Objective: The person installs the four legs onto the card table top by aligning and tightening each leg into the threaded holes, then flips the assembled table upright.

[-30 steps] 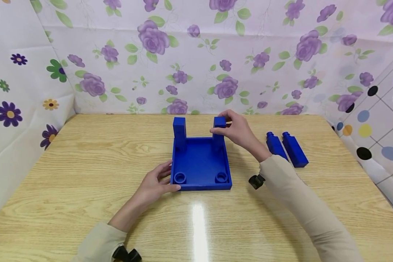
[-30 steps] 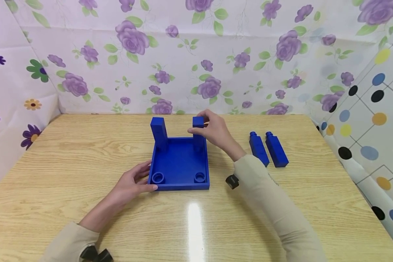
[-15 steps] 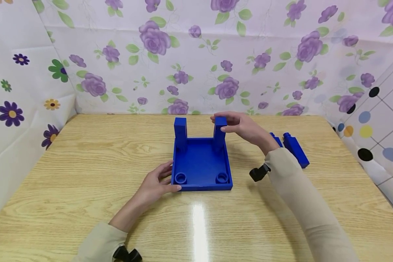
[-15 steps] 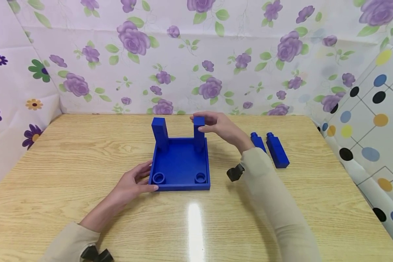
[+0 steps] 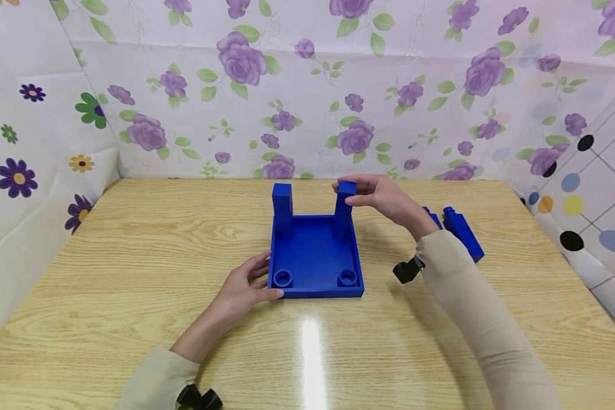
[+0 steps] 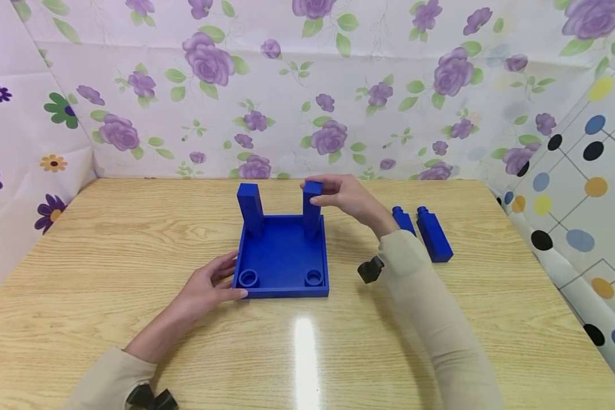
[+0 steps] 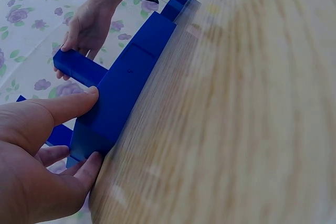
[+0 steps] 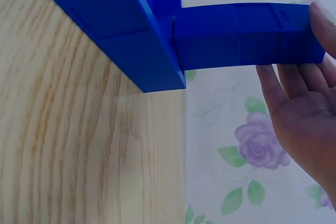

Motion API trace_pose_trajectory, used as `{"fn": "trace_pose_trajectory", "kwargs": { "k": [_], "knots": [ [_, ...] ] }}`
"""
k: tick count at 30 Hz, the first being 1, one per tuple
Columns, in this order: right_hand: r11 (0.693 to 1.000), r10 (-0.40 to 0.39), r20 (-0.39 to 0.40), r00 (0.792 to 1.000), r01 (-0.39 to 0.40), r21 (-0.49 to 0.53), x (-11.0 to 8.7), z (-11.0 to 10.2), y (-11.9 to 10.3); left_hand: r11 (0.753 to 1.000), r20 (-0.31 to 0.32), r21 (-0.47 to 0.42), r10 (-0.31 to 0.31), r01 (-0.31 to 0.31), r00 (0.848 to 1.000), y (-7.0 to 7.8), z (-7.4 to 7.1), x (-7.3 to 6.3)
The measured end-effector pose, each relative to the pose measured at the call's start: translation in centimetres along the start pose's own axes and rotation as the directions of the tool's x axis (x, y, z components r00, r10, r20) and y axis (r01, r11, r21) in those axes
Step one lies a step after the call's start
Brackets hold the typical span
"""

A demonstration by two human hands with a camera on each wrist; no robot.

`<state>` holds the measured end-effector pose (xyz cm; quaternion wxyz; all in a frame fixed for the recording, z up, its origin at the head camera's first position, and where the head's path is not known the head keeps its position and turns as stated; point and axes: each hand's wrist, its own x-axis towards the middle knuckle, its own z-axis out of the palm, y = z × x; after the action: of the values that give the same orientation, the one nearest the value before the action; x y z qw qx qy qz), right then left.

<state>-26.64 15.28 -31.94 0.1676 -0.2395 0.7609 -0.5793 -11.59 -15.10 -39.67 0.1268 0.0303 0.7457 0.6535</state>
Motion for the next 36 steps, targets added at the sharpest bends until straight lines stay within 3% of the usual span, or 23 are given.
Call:
{"fn": "trace_pose_trajectory", "kwargs": {
  "k": [11,20,27,36],
  "knots": [
    [0.984,-0.008,-0.127,0.992,-0.015,-0.18,-0.1,0.9,-0.2,1.0,0.003,-0.003,-0.001,0.001,1.0,0.0,0.0,0.0],
    [0.929,-0.067,-0.258,0.964,-0.034,-0.369,0.1,2.0,0.0,1.0,0.001,0.003,0.006,-0.006,1.0,0.2,0.0,0.1],
    [0.919,-0.072,-0.31,0.948,-0.058,-0.39,0.2,2.7,-0.1,1.0,-0.001,-0.003,0.005,-0.005,1.0,0.0,0.0,0.2],
    [0.901,-0.056,-0.308,0.95,-0.085,-0.426,0.2,3.3,0.0,1.0,-0.003,-0.002,0.002,-0.002,1.0,-0.1,0.0,0.1]
  ]
}}
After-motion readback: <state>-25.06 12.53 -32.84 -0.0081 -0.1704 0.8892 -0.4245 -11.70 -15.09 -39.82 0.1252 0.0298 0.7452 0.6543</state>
